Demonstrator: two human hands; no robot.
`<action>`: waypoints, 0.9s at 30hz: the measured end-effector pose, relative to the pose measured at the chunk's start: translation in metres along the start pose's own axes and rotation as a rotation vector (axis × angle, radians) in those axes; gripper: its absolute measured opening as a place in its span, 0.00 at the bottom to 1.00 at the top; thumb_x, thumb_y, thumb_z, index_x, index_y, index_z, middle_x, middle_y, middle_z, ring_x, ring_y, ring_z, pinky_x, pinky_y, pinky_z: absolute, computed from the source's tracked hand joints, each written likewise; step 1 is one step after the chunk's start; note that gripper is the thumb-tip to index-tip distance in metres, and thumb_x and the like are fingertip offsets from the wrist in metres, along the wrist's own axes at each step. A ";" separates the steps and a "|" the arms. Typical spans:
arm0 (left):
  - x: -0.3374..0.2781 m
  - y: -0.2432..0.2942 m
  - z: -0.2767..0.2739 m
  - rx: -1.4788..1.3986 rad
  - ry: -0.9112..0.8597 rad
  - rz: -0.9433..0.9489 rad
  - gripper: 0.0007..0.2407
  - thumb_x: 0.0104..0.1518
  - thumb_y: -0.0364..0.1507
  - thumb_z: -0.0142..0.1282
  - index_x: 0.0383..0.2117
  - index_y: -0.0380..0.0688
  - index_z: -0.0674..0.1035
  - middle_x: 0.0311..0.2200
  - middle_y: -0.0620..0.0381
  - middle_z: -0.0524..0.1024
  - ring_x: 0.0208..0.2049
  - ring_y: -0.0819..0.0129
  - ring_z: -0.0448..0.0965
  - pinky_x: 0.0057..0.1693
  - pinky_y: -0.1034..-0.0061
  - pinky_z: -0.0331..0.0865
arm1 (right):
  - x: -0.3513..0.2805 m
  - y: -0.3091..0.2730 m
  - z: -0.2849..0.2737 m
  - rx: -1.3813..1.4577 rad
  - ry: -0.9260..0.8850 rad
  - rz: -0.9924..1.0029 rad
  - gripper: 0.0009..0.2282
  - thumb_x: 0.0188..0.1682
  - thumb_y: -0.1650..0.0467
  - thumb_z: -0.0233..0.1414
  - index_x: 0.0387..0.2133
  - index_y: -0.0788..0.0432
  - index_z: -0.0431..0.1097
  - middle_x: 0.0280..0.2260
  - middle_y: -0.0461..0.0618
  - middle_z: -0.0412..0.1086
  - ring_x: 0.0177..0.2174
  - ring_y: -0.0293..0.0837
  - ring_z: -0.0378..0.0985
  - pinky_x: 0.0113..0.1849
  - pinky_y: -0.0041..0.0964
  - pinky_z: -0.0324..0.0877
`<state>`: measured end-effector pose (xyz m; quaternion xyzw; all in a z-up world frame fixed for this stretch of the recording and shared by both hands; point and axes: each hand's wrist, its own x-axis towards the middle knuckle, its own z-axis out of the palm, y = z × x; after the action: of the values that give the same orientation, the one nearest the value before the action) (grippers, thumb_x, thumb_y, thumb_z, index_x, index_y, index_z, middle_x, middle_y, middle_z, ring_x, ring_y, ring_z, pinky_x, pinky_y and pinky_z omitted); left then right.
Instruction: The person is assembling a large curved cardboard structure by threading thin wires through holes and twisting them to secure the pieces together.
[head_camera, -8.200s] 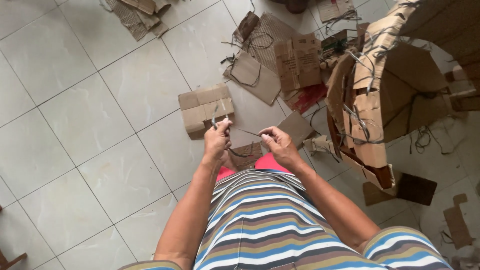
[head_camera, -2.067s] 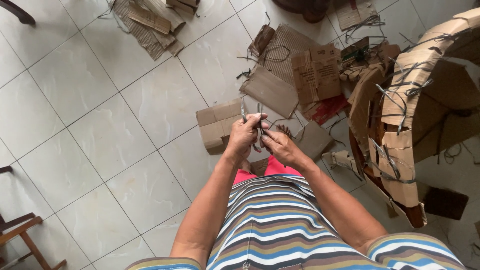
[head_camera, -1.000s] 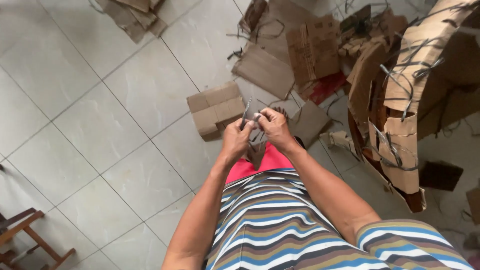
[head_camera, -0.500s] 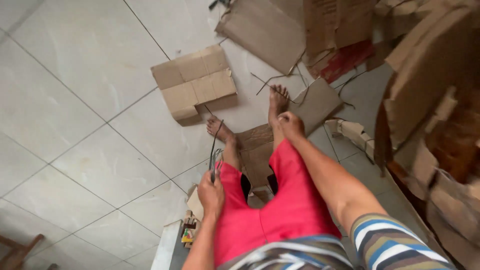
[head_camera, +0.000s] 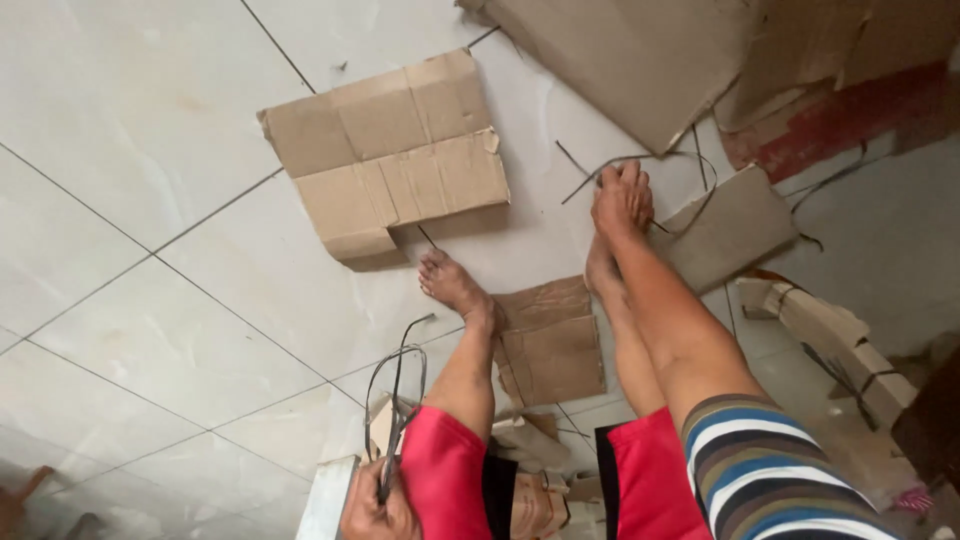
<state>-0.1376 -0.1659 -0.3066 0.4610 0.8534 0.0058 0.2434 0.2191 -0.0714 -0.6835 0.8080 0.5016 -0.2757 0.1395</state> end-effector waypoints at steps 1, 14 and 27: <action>0.003 -0.006 0.007 -0.001 0.006 0.006 0.06 0.63 0.32 0.56 0.28 0.52 0.82 0.18 0.63 0.69 0.18 0.72 0.66 0.30 0.79 0.61 | 0.003 -0.001 0.001 0.006 0.006 0.000 0.08 0.49 0.68 0.60 0.35 0.55 0.67 0.43 0.55 0.59 0.42 0.59 0.67 0.42 0.56 0.71; 0.003 0.148 -0.058 -0.649 -0.297 -0.322 0.12 0.63 0.32 0.52 0.34 0.35 0.84 0.34 0.42 0.85 0.40 0.65 0.79 0.52 0.64 0.71 | -0.205 -0.061 -0.272 1.121 -0.086 0.027 0.07 0.55 0.68 0.54 0.30 0.59 0.71 0.22 0.51 0.77 0.26 0.39 0.79 0.37 0.35 0.71; -0.051 0.301 -0.234 -0.971 -0.361 -0.072 0.10 0.64 0.40 0.54 0.33 0.56 0.87 0.31 0.67 0.86 0.32 0.79 0.75 0.47 0.80 0.60 | -0.388 -0.126 -0.545 1.387 0.176 -0.224 0.08 0.57 0.70 0.54 0.36 0.64 0.78 0.11 0.51 0.68 0.17 0.40 0.78 0.28 0.32 0.75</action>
<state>0.0232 0.0168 -0.0088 0.2590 0.7122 0.3131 0.5724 0.1399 -0.0250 -0.0088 0.6734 0.2999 -0.4779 -0.4777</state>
